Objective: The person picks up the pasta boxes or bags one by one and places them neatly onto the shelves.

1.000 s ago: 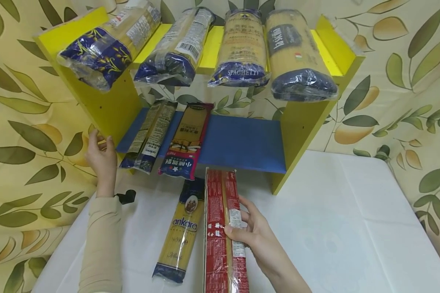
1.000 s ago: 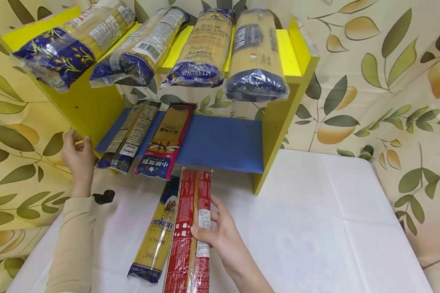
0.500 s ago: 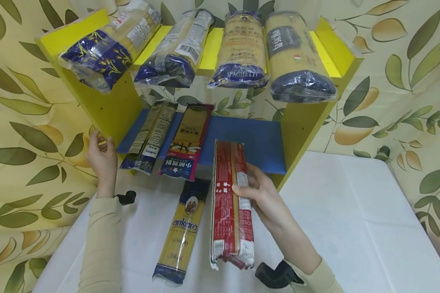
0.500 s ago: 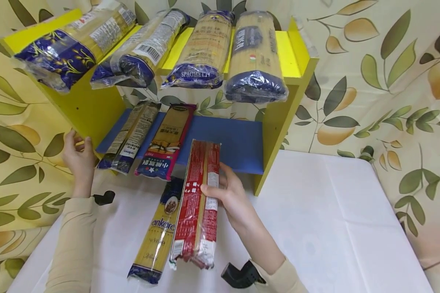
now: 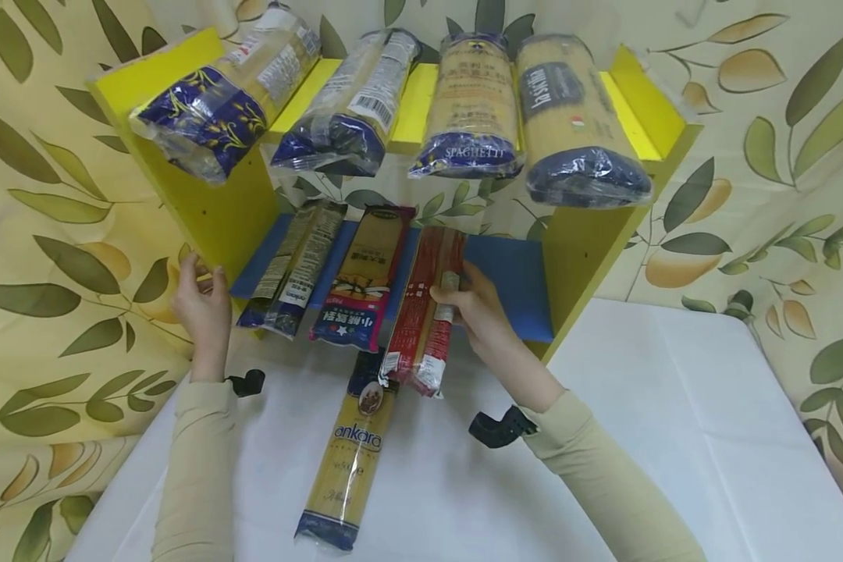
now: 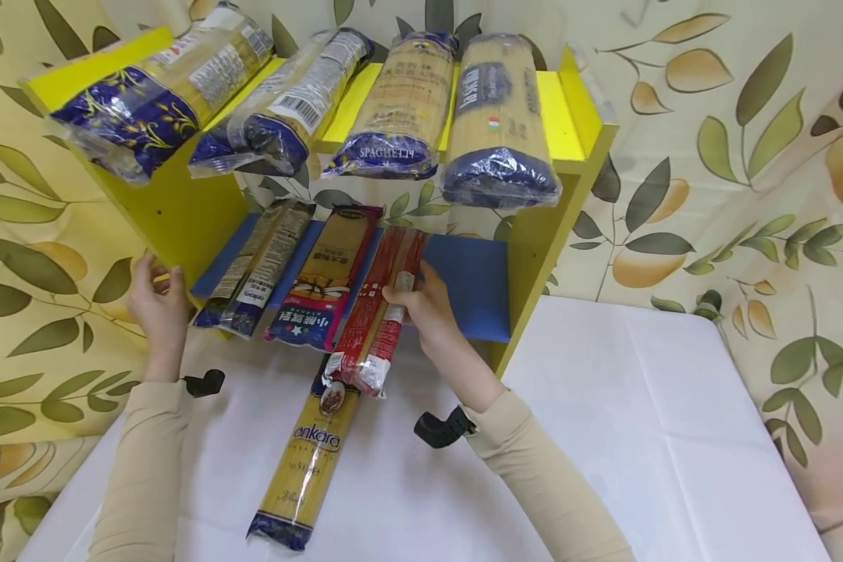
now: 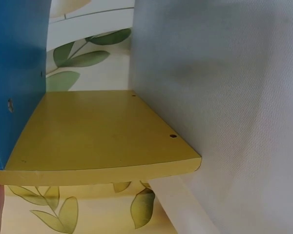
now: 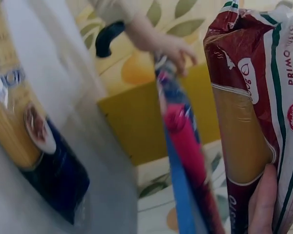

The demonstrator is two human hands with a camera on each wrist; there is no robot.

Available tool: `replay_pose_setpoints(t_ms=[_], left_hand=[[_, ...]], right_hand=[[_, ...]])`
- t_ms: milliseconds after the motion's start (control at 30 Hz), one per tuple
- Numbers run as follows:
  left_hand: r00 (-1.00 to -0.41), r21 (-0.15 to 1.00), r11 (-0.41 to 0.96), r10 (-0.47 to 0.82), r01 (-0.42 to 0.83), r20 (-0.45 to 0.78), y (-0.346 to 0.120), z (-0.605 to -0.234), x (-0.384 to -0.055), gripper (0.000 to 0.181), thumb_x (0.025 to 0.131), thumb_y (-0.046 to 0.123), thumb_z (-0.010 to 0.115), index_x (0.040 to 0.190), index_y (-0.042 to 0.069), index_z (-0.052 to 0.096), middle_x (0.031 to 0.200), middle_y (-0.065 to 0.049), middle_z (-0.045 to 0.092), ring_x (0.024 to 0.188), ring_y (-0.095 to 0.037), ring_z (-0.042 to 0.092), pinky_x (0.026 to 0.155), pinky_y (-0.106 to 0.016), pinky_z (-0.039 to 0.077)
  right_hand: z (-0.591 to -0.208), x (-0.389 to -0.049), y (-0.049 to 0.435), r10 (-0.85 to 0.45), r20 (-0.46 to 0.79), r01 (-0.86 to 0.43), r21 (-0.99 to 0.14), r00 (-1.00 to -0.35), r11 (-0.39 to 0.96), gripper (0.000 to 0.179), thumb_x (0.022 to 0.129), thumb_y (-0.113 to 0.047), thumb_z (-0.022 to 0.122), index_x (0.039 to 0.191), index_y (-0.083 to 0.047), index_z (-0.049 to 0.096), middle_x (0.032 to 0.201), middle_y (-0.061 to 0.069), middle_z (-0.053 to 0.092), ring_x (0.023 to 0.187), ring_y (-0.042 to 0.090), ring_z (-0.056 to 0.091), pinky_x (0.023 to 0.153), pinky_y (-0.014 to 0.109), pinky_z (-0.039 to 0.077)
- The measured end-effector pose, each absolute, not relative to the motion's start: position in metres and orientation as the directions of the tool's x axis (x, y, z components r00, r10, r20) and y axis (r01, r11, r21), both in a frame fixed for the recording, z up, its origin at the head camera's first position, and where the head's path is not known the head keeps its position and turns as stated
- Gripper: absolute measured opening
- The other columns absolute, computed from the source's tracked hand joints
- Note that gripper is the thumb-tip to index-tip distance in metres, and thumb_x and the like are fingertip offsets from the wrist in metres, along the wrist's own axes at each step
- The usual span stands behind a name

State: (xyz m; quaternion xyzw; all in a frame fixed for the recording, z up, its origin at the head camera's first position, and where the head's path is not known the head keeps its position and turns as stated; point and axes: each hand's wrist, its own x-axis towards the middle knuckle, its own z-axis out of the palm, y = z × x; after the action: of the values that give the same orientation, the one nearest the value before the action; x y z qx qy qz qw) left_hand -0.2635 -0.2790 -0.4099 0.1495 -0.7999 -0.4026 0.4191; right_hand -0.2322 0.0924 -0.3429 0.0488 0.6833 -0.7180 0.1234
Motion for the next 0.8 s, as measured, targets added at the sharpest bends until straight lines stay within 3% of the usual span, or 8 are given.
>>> replay_pose_setpoints(t_ms=[67,167,267,367,500,667,733,800], left_hand=[[-0.610,0.771,0.629,-0.574,0.098,0.546,-0.279,-0.409,-0.264,0.032,0.093,0.019,0.057,0.124,0.009,0.060,0.102,-0.013,0.067,0.085,-0.018,0.068,0.069,-0.002,0.041],[-0.619,0.773,0.627,-0.569,0.099,0.541,-0.279,-0.409,-0.263,0.033,0.094,0.019,0.058,0.125,0.008,0.059,0.104,-0.014,0.066,0.081,-0.005,0.063,0.070,-0.002,0.041],[-0.622,0.776,0.622,-0.566,0.107,0.540,-0.279,-0.409,-0.262,0.033,0.094,0.019,0.058,0.125,0.007,0.059,0.105,-0.015,0.066,0.077,0.011,0.052,0.070,-0.002,0.040],[-0.622,0.777,0.618,-0.563,0.121,0.544,-0.279,-0.409,-0.262,0.033,0.094,0.018,0.058,0.125,0.006,0.059,0.104,-0.016,0.065,0.074,0.017,0.048,0.070,-0.002,0.039],[-0.621,0.781,0.613,-0.566,0.122,0.542,-0.278,-0.410,-0.261,0.034,0.094,0.018,0.058,0.125,0.007,0.059,0.104,-0.016,0.065,0.077,0.008,0.054,0.070,-0.001,0.039],[-0.632,0.781,0.612,-0.558,0.125,0.538,-0.278,-0.410,-0.262,0.034,0.094,0.019,0.057,0.126,0.007,0.058,0.106,-0.017,0.065,0.086,-0.018,0.066,0.070,-0.002,0.040],[-0.631,0.784,0.608,-0.561,0.126,0.537,-0.278,-0.410,-0.263,0.034,0.094,0.019,0.058,0.125,0.007,0.059,0.105,-0.017,0.066,0.085,-0.016,0.066,0.070,-0.002,0.040],[-0.626,0.784,0.608,-0.567,0.121,0.536,-0.279,-0.411,-0.263,0.033,0.094,0.019,0.058,0.125,0.007,0.059,0.105,-0.016,0.066,0.082,-0.006,0.063,0.070,-0.002,0.040]], right_hand=[[-0.345,-0.242,0.090,-0.094,-0.223,0.226,-0.974,-0.970,-0.023,0.088,0.088,-0.009,0.063,0.156,-0.013,0.006,0.145,0.016,0.043,0.097,0.016,0.053,0.076,0.028,0.044],[-0.348,-0.256,0.088,-0.079,-0.198,0.200,-0.980,-0.977,-0.016,0.087,0.088,-0.009,0.063,0.155,-0.013,0.009,0.140,0.017,0.048,0.086,0.013,0.052,0.070,0.027,0.043],[-0.351,-0.269,0.086,-0.075,-0.196,0.198,-0.980,-0.978,-0.014,0.088,0.088,-0.008,0.063,0.156,-0.013,0.007,0.145,0.017,0.043,0.092,0.014,0.053,0.072,0.027,0.044],[-0.354,-0.279,0.086,-0.068,-0.204,0.204,-0.979,-0.977,-0.003,0.090,0.088,-0.008,0.063,0.156,-0.014,0.005,0.147,0.016,0.040,0.099,0.017,0.054,0.072,0.027,0.046],[-0.359,-0.289,0.086,-0.070,-0.203,0.202,-0.979,-0.977,0.022,0.088,0.089,-0.008,0.062,0.156,-0.013,0.004,0.142,0.019,0.045,0.092,0.016,0.057,0.068,0.025,0.049],[-0.363,-0.297,0.086,-0.075,-0.185,0.185,-0.983,-0.980,0.012,0.079,0.089,-0.004,0.061,0.154,-0.012,0.016,0.134,0.021,0.051,0.080,0.010,0.058,0.062,0.023,0.051],[-0.363,-0.299,0.085,-0.082,-0.181,0.181,-0.983,-0.980,0.010,0.077,0.089,-0.004,0.061,0.153,-0.013,0.019,0.132,0.020,0.052,0.079,0.010,0.059,0.062,0.023,0.051],[-0.363,-0.300,0.084,-0.090,-0.191,0.190,-0.982,-0.978,0.018,0.078,0.089,-0.004,0.061,0.153,-0.014,0.019,0.133,0.019,0.052,0.083,0.012,0.059,0.064,0.024,0.051]])
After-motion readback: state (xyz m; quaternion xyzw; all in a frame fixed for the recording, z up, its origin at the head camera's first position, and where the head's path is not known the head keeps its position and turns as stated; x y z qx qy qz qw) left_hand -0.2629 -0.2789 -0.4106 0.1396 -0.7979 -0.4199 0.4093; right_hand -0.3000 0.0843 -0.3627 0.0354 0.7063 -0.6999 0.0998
